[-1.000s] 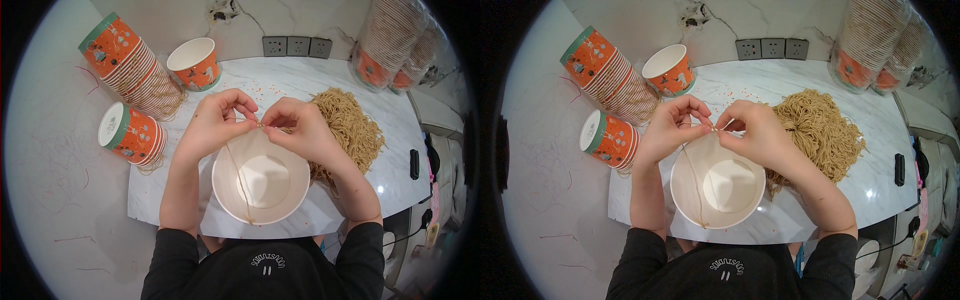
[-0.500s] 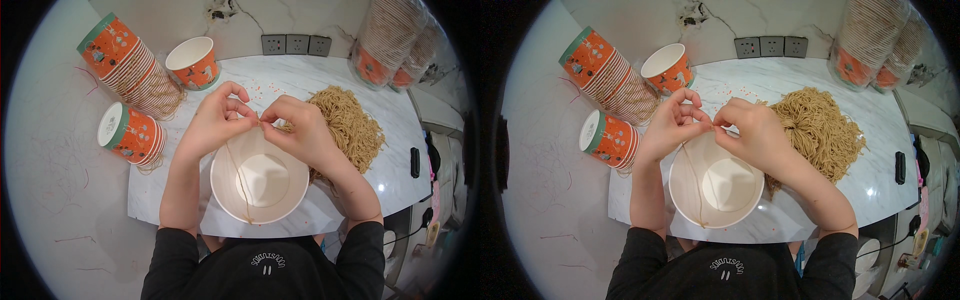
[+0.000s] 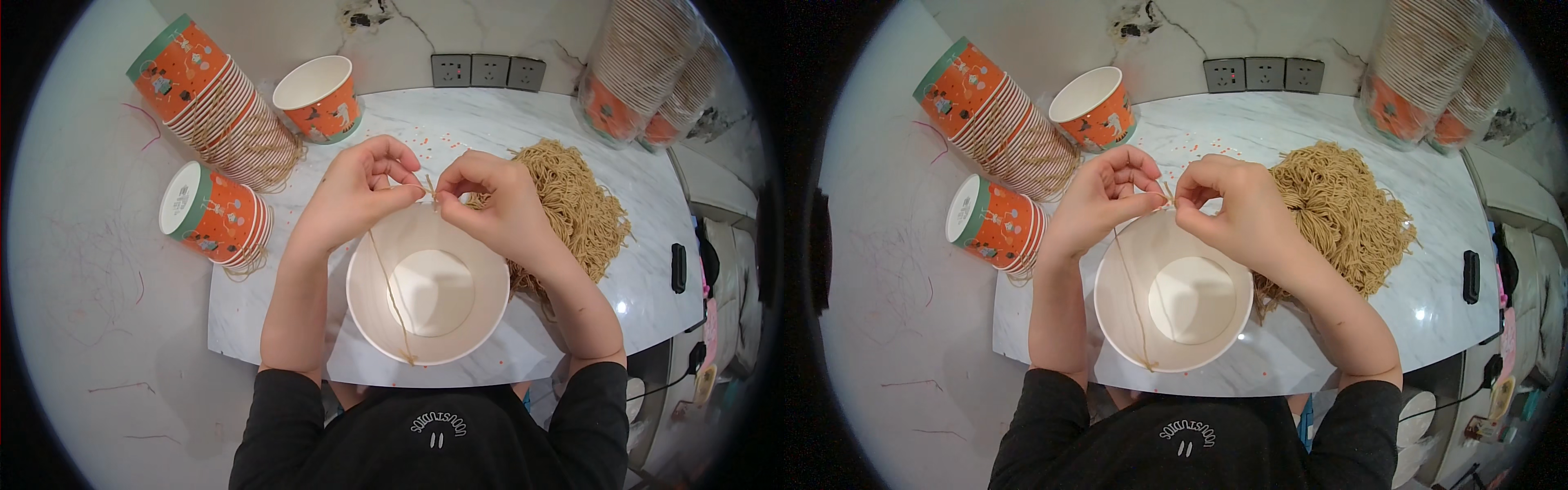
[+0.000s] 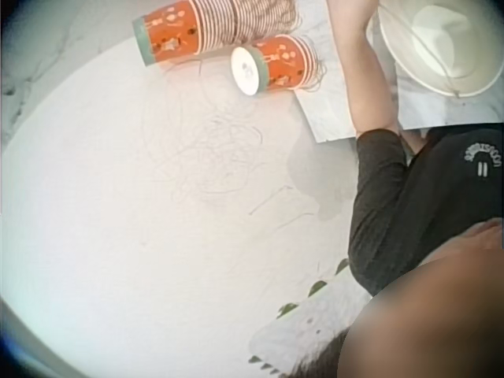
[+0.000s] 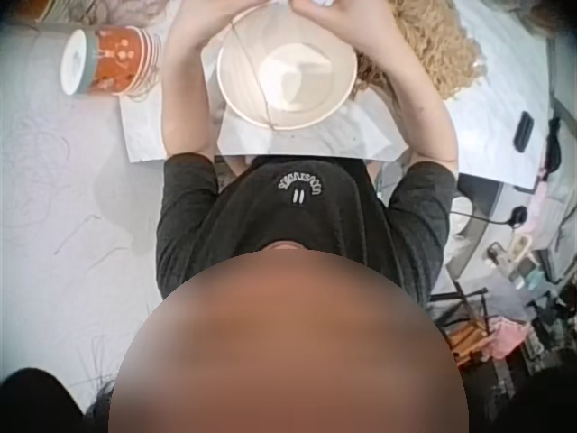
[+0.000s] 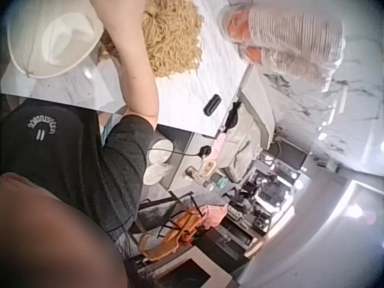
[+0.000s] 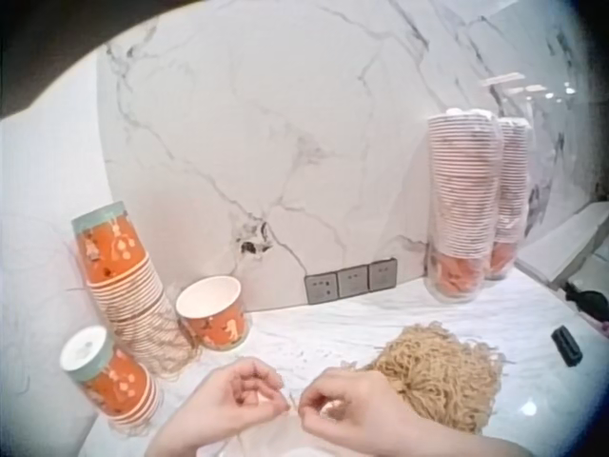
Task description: Thread and tie thin string through pre-punched holes in paper cups for packaging purposes.
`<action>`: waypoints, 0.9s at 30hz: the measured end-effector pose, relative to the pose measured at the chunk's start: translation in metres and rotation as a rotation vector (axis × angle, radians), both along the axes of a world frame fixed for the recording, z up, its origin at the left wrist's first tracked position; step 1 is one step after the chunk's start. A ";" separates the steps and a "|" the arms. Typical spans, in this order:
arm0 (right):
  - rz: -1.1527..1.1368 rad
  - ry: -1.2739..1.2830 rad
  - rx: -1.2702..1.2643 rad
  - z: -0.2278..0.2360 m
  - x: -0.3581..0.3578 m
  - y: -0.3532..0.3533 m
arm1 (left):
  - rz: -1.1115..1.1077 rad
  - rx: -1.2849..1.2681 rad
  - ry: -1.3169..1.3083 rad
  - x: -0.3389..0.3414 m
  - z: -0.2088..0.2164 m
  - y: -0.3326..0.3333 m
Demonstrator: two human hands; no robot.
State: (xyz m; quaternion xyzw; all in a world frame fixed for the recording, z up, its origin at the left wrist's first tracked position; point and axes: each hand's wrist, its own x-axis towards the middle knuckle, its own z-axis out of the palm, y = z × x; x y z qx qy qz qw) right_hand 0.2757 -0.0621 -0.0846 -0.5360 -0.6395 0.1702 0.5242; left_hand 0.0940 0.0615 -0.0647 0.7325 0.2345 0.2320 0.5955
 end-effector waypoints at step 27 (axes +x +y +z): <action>0.040 0.168 -0.113 0.004 0.004 -0.001 | 0.008 0.237 0.191 0.008 0.006 -0.018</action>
